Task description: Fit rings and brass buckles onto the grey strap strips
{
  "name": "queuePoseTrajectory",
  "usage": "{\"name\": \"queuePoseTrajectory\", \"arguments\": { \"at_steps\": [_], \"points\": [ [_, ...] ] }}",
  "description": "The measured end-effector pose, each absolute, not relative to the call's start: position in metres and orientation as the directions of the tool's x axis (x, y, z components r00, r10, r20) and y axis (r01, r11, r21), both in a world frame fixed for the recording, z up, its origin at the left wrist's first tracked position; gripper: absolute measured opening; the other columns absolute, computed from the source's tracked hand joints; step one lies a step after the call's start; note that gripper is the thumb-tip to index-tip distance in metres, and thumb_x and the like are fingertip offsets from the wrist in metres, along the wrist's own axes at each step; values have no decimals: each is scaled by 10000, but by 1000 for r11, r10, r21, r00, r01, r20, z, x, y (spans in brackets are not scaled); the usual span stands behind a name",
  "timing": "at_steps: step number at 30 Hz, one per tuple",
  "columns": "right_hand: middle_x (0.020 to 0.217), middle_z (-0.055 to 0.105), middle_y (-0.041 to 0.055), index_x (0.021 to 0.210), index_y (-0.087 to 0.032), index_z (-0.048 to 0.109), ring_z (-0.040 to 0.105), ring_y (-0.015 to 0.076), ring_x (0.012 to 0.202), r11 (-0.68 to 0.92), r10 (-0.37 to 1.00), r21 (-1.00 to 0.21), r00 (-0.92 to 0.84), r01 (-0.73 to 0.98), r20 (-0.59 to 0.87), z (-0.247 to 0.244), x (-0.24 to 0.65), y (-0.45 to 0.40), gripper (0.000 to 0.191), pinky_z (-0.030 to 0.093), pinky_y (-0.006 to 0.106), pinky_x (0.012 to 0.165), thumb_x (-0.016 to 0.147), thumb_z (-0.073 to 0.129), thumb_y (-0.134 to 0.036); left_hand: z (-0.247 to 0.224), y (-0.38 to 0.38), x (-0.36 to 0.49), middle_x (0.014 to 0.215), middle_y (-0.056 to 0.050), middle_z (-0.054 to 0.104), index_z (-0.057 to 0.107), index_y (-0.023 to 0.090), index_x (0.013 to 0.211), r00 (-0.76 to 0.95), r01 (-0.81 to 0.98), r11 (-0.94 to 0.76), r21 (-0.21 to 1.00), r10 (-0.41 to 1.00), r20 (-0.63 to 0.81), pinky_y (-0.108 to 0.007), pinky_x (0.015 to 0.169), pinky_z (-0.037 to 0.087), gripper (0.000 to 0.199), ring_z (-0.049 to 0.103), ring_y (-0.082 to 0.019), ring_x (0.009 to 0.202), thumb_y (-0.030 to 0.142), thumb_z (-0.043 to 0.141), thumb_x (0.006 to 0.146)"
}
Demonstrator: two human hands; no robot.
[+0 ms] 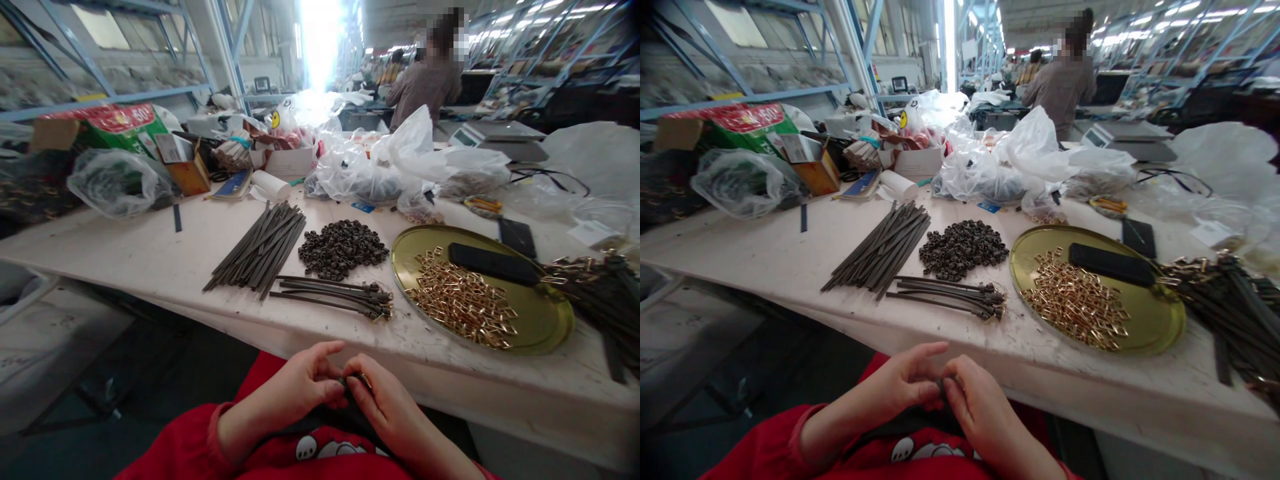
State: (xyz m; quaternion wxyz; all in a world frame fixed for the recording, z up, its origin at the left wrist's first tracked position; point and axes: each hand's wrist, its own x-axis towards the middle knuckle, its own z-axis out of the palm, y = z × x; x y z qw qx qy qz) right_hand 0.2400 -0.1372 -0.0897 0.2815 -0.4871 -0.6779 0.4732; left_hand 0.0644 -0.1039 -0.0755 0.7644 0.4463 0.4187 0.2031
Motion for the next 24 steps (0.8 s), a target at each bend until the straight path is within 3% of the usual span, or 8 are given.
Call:
{"name": "queuePoseTrajectory", "arguments": {
  "at_steps": [3, 6, 8, 11, 14, 17, 20, 24],
  "points": [
    [819, 595, 39, 894, -220, 511, 561, 186, 762, 34, 945, -938, -318, 346, -83, -94, 240, -143, 231, 437, 301, 698, 909, 332, -365, -79, -107, 63, 792, -31, 639, 455, 133, 1191, 542, 144, 483, 864, 692, -477, -231, 580, 434, 571, 567, -120, 614, 253, 639, 664],
    [945, 621, 61, 1028, -228, 515, 576, 203, 891, -10, 962, -957, -259, 289, -88, -99, 239, -146, 273, 444, 308, 777, 910, 326, -387, -71, -108, 62, 637, -5, 590, 591, 117, 845, 549, 392, 349, 851, 654, -520, -198, 475, 376, 241, 522, -108, 507, 335, 518, 772],
    [1031, 617, 74, 1075, -233, 518, 564, 212, 974, 10, 961, -963, -268, 270, -65, -101, 237, -145, 293, 429, 318, 837, 909, 333, -389, -64, -108, 65, 583, 11, 550, 580, 131, 701, 570, 481, 230, 846, 652, -501, -191, 456, 352, 271, 497, -101, 475, 331, 439, 818],
    [1060, 611, 87, 1079, -231, 542, 549, 223, 1017, 35, 963, -967, -267, 254, -35, -100, 236, -144, 304, 402, 341, 889, 903, 348, -386, -57, -106, 72, 609, 16, 551, 579, 148, 698, 577, 514, 72, 855, 709, -406, -192, 499, 358, 227, 504, -111, 530, 279, 435, 816],
    [1095, 600, 90, 1134, -227, 533, 547, 239, 1009, -36, 972, -984, -221, 177, -75, -95, 238, -142, 363, 407, 354, 878, 846, 463, -437, -56, -102, 74, 667, 3, 577, 578, 150, 721, 566, 565, -14, 825, 734, -375, -201, 541, 350, 215, 509, -129, 609, 289, 450, 823],
    [894, 633, 48, 1085, -219, 561, 577, 197, 791, -191, 962, -981, -204, -24, -182, -88, 239, -139, 421, 448, 305, 711, 788, 524, -514, -55, -95, 69, 665, 10, 558, 569, 148, 726, 555, 601, -13, 799, 726, -406, -205, 549, 337, 228, 497, -129, 622, 313, 454, 832],
    [656, 563, -16, 913, -195, 608, 503, 130, 603, -314, 939, -927, -208, -206, -272, -85, 238, -133, 381, 403, 248, 583, 783, 520, -542, -56, -90, 65, 688, 17, 538, 574, 146, 789, 569, 573, 30, 819, 705, -423, -205, 567, 341, 259, 487, -126, 645, 360, 442, 850],
    [566, 499, -41, 834, -163, 614, 450, 106, 550, -352, 935, -907, -137, -233, -328, -87, 237, -123, 375, 361, 234, 558, 767, 560, -527, -61, -85, 63, 655, 33, 488, 537, 142, 779, 550, 583, 111, 805, 675, -492, -203, 538, 321, 311, 441, -113, 608, 421, 423, 856]
  ]
}}
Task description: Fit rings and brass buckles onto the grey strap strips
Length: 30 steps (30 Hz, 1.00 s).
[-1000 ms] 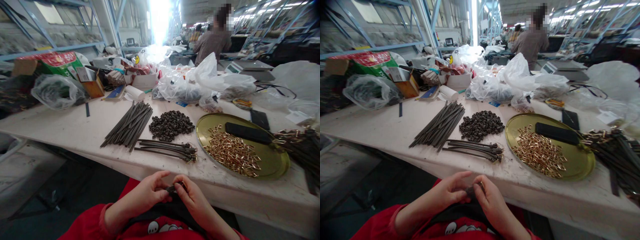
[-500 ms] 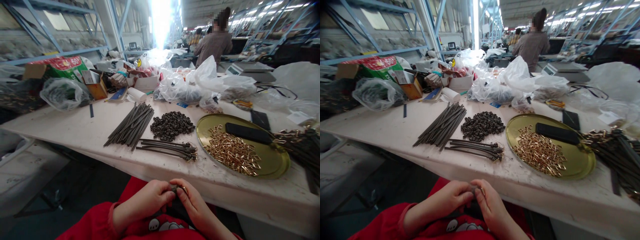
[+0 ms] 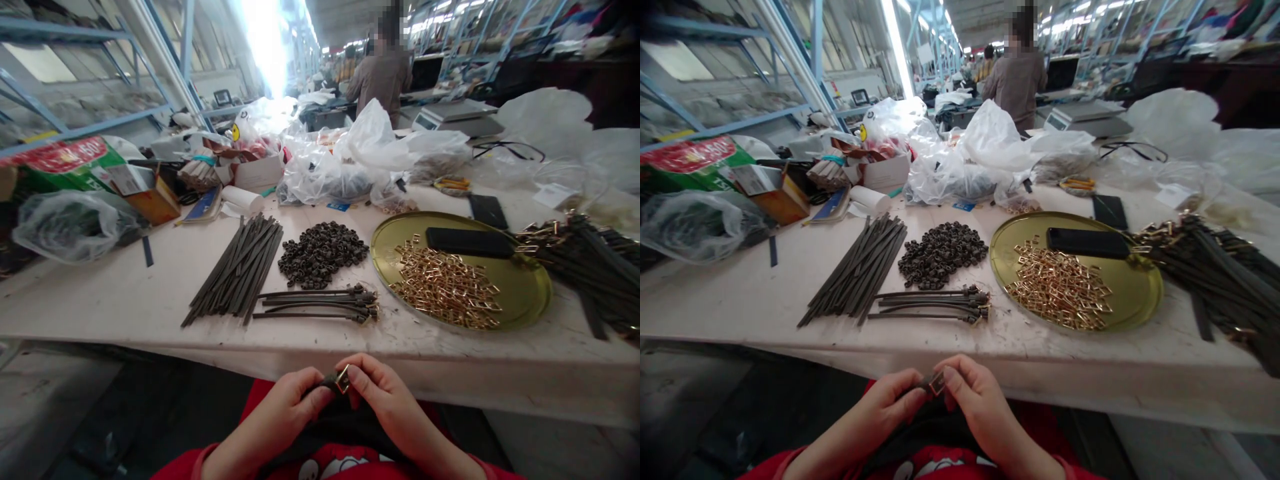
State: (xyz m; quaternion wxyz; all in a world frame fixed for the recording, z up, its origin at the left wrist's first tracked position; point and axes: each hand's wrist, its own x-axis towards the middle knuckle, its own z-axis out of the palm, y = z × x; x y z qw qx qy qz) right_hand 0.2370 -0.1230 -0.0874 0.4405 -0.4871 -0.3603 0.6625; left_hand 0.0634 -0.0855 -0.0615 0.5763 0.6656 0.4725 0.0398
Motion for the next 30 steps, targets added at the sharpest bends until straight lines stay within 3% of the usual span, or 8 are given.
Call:
{"name": "queuePoseTrajectory", "arguments": {
  "at_steps": [6, 10, 12, 16, 19, 23, 26, 30],
  "points": [
    [693, 584, 9, 1006, -157, 574, 524, 145, 628, -307, 951, -933, -106, -187, -292, -94, 240, -113, 445, 426, 271, 611, 792, 499, -541, -59, -65, 69, 659, 30, 481, 514, 153, 719, 553, 609, 72, 790, 675, -488, -207, 563, 339, 326, 441, -120, 632, 420, 386, 856],
    [846, 618, 45, 976, -188, 563, 572, 185, 743, -78, 997, -967, -2, 241, -80, -95, 255, -95, 322, 464, 309, 684, 752, 605, -415, -48, -33, 84, 741, 10, 579, 576, 168, 803, 558, 725, -166, 668, 710, -429, -227, 629, 383, 242, 529, -151, 708, 358, 437, 861],
    [826, 618, 56, 900, -188, 574, 581, 203, 747, 3, 998, -888, 58, 461, 33, -97, 268, -80, 227, 473, 340, 691, 803, 540, -390, -49, -14, 93, 891, -18, 610, 579, 184, 951, 572, 756, -357, 549, 769, -287, -255, 716, 409, 180, 557, -177, 822, 307, 514, 836],
    [1014, 610, 131, 1007, -170, 583, 556, 298, 962, 97, 955, -601, 96, 793, 282, -115, 289, -52, 301, 448, 475, 838, 825, 508, -398, -68, 17, 105, 1193, -81, 532, 472, 186, 1186, 692, 710, -668, 223, 720, -46, -357, 870, 391, 405, 489, -247, 1066, 261, 585, 805],
    [1222, 519, 182, 1222, -132, 457, 483, 320, 1128, 100, 942, -519, 88, 849, 325, -137, 290, -38, 471, 427, 495, 917, 850, 456, -422, -81, 30, 110, 1141, -105, 555, 457, 142, 1189, 742, 671, -739, 66, 669, -52, -370, 817, 412, 402, 514, -255, 1002, 258, 556, 817],
    [1283, 472, 190, 1303, -135, 340, 466, 301, 1179, 121, 944, -535, 70, 836, 322, -157, 280, -36, 520, 451, 482, 919, 877, 378, -432, -81, 31, 118, 905, -78, 601, 527, 112, 1020, 792, 606, -793, -57, 609, -49, -352, 710, 421, 187, 547, -225, 817, 179, 466, 857],
    [1262, 493, 180, 1293, -160, 345, 493, 313, 1155, 207, 919, -500, 9, 841, 395, -167, 278, -38, 519, 477, 494, 887, 865, 385, -449, -77, 28, 127, 844, -76, 596, 550, 106, 871, 842, 531, -843, -81, 536, -61, -342, 665, 421, 112, 546, -219, 779, 188, 475, 857],
    [1196, 537, 179, 1281, -170, 369, 562, 327, 1059, 274, 875, -474, -13, 837, 483, -178, 278, -30, 539, 515, 492, 814, 843, 396, -481, -74, 29, 135, 848, -56, 618, 552, 128, 862, 775, 618, -784, -68, 621, -117, -327, 645, 450, 119, 576, -205, 751, 202, 459, 865]
  ]
}}
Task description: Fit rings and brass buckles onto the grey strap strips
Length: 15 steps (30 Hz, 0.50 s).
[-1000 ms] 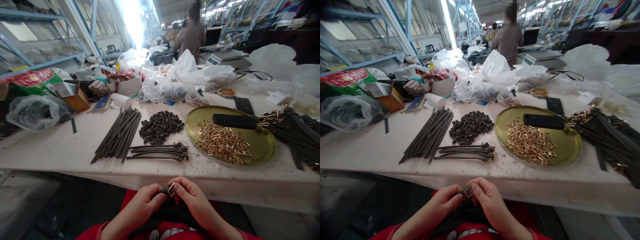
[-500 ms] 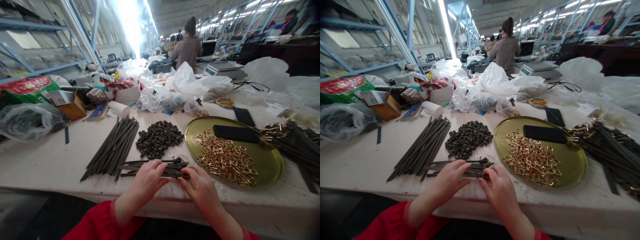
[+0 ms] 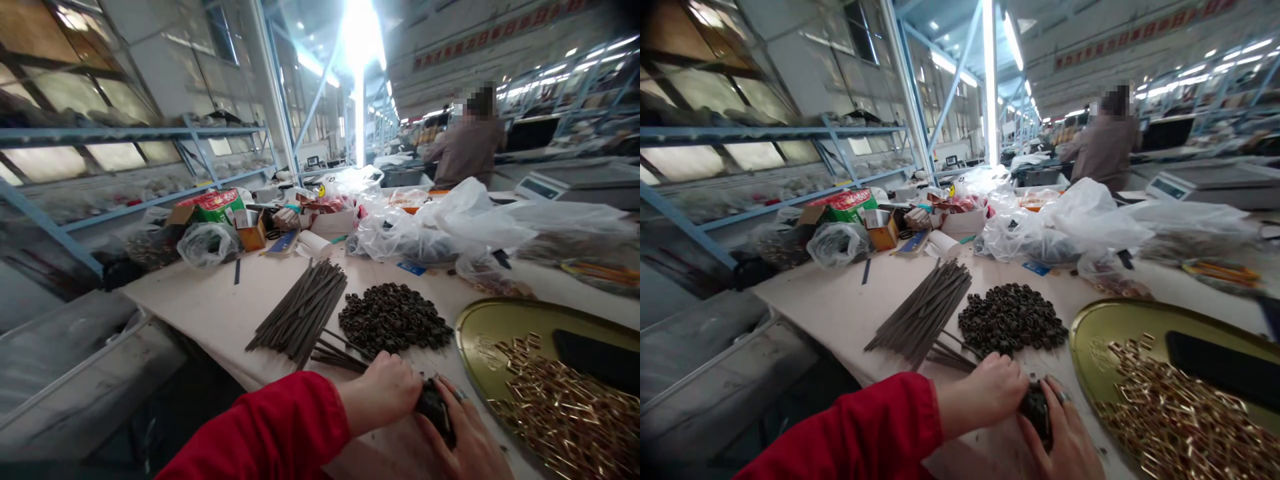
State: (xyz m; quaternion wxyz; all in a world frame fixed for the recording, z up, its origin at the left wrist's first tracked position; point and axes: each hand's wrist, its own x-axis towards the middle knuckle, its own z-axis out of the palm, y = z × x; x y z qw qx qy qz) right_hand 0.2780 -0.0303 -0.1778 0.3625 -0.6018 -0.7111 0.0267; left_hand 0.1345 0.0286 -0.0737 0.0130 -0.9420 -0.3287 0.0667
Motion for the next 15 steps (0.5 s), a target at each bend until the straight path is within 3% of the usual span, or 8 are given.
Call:
{"name": "queuePoseTrajectory", "arguments": {
  "at_steps": [4, 8, 11, 13, 15],
  "points": [
    [1200, 524, 210, 1297, -122, 351, 521, 356, 1100, 225, 841, -550, 126, 804, 527, -165, 277, -45, 592, 479, 539, 837, 827, 455, -467, -60, 20, 137, 840, -69, 627, 560, 140, 867, 712, 687, -720, -99, 694, -106, -279, 612, 470, 102, 613, -192, 731, 171, 466, 845],
    [1269, 488, 160, 1250, -194, 402, 442, 283, 1201, 328, 729, -617, 224, 715, 647, -135, 272, -87, 397, 405, 514, 943, 861, 451, -261, -35, 12, 139, 812, -111, 627, 531, 119, 881, 660, 748, -658, -92, 751, -7, -309, 654, 480, 204, 636, -219, 743, 42, 348, 834],
    [1247, 530, 129, 1180, -207, 473, 458, 246, 1189, 307, 785, -793, 331, 526, 523, -113, 262, -104, 318, 389, 466, 974, 865, 446, -234, -15, 9, 149, 762, -119, 629, 506, 124, 884, 640, 769, -638, -50, 766, 70, -328, 613, 479, 229, 650, -246, 696, 60, 289, 850],
    [1197, 575, 118, 1168, -188, 506, 518, 230, 1120, 265, 864, -923, 356, 279, 355, -96, 259, -107, 325, 410, 421, 962, 871, 452, -307, -4, -4, 162, 758, -99, 646, 499, 149, 892, 595, 801, -597, 31, 802, 50, -322, 603, 479, 209, 658, -255, 710, 94, 302, 850],
    [1188, 590, 105, 1172, -170, 520, 516, 226, 1134, 233, 920, -972, 331, -37, 208, -79, 259, -110, 404, 405, 392, 974, 868, 441, -425, 2, -27, 180, 793, -87, 659, 511, 160, 888, 627, 773, -622, 127, 779, -2, -316, 637, 485, 180, 661, -248, 746, 130, 339, 844]
  ]
}}
